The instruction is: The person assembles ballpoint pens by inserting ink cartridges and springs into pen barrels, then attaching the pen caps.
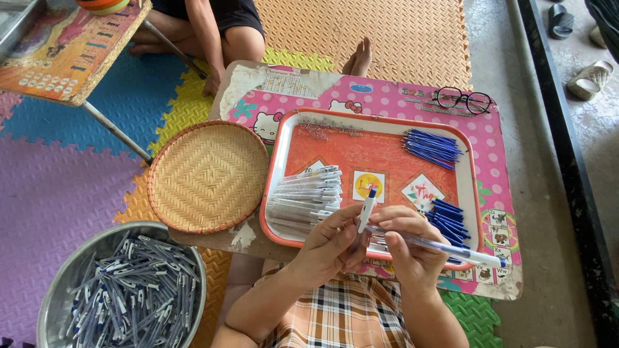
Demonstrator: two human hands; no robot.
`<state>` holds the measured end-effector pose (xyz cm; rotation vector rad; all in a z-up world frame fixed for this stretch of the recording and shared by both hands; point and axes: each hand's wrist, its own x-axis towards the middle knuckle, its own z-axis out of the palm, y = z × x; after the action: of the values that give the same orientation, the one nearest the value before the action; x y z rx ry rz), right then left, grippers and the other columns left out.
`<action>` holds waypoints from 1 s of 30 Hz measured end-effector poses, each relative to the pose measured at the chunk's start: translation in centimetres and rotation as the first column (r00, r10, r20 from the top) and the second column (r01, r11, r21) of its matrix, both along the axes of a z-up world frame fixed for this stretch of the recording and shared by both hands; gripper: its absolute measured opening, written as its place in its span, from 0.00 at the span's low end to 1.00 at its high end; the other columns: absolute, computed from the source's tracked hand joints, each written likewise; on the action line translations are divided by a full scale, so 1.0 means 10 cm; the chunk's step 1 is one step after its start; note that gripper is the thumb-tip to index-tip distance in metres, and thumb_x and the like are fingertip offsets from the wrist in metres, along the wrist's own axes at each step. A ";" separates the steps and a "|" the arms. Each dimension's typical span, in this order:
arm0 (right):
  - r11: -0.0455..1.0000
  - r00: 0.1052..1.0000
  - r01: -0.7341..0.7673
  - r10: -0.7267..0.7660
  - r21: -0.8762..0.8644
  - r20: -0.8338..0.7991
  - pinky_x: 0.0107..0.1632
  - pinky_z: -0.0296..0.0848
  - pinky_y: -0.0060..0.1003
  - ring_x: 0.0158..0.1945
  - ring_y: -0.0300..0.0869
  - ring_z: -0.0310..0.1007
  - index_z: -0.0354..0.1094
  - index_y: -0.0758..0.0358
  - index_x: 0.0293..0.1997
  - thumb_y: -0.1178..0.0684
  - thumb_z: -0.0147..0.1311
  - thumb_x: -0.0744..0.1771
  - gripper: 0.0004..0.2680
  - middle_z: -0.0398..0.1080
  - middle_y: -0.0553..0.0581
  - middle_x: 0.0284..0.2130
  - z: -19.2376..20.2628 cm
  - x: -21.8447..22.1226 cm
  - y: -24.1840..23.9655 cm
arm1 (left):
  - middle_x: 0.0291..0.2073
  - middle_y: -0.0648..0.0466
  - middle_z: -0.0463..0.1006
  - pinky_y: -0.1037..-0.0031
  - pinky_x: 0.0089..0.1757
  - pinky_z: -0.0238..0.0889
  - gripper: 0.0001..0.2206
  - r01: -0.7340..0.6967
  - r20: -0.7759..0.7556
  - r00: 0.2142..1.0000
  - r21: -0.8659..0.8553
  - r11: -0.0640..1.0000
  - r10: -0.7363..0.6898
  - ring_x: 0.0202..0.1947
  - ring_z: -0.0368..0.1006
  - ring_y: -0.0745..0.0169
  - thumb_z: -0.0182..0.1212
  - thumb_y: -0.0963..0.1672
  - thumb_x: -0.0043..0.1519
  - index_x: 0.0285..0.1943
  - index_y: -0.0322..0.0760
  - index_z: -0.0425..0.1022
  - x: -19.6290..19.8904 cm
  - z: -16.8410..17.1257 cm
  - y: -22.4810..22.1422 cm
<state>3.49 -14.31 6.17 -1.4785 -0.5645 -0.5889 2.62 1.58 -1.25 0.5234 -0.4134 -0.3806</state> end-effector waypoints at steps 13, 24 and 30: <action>0.812 0.900 -0.310 0.418 0.494 -0.123 0.49 0.83 0.49 0.45 0.56 0.83 0.74 0.68 0.46 0.55 0.62 0.71 0.06 0.80 0.66 0.40 -0.50 0.11 -0.17 | 0.39 0.52 0.68 0.71 0.25 0.72 0.21 -0.236 0.209 0.957 0.161 0.958 0.200 0.21 0.71 0.60 0.53 0.44 0.77 0.79 0.38 0.60 -0.10 0.33 -0.12; 0.991 0.986 -0.023 0.000 0.132 0.166 0.49 0.81 0.47 0.42 0.52 0.84 0.68 0.62 0.55 0.57 0.45 0.75 0.06 0.77 0.65 0.42 -0.30 0.13 -0.33 | 0.44 0.56 0.73 0.78 0.30 0.54 0.21 0.007 -0.039 0.999 0.009 1.000 -0.007 0.22 0.54 0.70 0.49 0.44 0.78 0.81 0.40 0.60 -0.10 0.00 -0.05; 0.966 0.956 -0.256 0.257 0.025 -0.142 0.42 0.67 0.40 0.35 0.43 0.71 0.68 0.63 0.34 0.42 0.58 0.70 0.14 0.71 0.57 0.30 -0.18 0.43 -0.15 | 0.32 0.57 0.61 0.81 0.22 0.43 0.18 -0.022 0.035 0.999 0.135 0.991 0.018 0.18 0.50 0.73 0.52 0.44 0.76 0.74 0.35 0.64 -0.13 0.09 -0.15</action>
<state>7.79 -15.80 4.34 -1.4013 -0.6282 -0.2773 1.34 0.05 -0.39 0.6664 -0.4169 -0.3823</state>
